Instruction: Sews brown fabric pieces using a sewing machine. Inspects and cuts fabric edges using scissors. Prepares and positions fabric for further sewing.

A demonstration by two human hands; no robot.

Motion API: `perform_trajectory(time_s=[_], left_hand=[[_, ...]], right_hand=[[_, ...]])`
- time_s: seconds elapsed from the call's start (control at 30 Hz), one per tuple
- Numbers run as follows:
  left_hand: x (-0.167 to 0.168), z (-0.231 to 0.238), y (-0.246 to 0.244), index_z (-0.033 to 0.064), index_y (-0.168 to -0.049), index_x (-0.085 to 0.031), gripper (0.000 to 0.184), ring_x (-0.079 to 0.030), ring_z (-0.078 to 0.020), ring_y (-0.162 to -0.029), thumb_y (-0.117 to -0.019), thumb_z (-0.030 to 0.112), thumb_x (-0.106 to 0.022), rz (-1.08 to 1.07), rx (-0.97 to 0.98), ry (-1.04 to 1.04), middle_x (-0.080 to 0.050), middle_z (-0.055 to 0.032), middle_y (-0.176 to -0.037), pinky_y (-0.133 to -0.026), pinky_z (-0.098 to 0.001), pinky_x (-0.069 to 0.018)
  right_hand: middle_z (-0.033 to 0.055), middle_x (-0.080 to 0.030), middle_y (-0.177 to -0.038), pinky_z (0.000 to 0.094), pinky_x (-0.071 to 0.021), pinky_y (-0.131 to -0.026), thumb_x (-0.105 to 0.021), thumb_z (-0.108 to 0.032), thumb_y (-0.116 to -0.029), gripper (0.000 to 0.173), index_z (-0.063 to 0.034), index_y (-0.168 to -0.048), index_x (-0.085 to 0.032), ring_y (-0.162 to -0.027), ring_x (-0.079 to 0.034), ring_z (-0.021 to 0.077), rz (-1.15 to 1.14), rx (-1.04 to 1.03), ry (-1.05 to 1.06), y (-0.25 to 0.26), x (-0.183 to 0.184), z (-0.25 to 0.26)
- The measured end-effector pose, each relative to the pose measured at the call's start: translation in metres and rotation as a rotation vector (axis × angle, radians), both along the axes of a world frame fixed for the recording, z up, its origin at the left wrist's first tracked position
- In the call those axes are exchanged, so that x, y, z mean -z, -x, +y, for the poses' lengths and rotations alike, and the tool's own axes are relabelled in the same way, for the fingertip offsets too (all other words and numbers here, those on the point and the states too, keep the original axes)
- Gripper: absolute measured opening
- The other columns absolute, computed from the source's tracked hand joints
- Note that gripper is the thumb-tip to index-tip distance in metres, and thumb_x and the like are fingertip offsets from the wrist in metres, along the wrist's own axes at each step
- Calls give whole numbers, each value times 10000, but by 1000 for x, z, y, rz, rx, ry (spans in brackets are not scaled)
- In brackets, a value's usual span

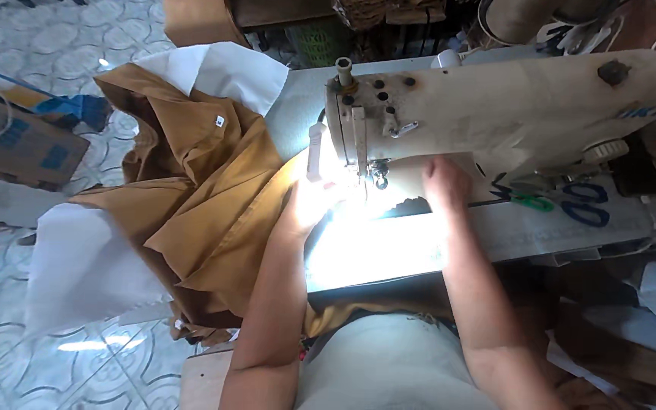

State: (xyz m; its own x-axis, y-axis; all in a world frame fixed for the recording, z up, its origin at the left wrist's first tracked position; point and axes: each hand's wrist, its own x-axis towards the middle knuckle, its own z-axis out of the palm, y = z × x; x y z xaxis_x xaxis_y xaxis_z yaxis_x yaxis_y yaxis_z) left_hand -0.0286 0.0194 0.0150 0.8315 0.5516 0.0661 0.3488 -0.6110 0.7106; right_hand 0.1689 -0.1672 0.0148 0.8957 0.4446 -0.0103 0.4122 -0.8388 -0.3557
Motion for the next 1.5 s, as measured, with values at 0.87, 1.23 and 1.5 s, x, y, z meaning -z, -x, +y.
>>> perform_trajectory(time_s=[0.87,1.23,1.5], left_hand=[[-46,8,134,-11,-1302,-600,279,-698,-430,-1002,-1074,118,-503,123,-161,-317,-685,-257,-1154,-882,-640,-538],[-76,87,94,58,-1234,-692,255,-617,-547,-1127,-990,124,-662,562,-198,-311,-672,-278,-1197,-893,-787,-444],[-34,-46,50,93,-1084,-768,176,-696,-278,-1088,-998,101,-614,-98,378,-464,-731,-85,-1183,-943,-489,-551]], right_hand=[[177,-703,-929,407,-576,-783,-611,-149,-1012,248,64,-1132,-653,-817,-687,233,261,-229,-713,92,16,42],[206,-716,-1045,525,-577,-836,-612,-156,-1008,293,-20,-1267,-623,-942,-723,357,249,-235,-172,133,-2,-9],[252,-674,-1127,512,-581,-870,-670,-203,-985,332,58,-1190,-653,-1013,-698,378,105,-277,-214,139,3,-8]])
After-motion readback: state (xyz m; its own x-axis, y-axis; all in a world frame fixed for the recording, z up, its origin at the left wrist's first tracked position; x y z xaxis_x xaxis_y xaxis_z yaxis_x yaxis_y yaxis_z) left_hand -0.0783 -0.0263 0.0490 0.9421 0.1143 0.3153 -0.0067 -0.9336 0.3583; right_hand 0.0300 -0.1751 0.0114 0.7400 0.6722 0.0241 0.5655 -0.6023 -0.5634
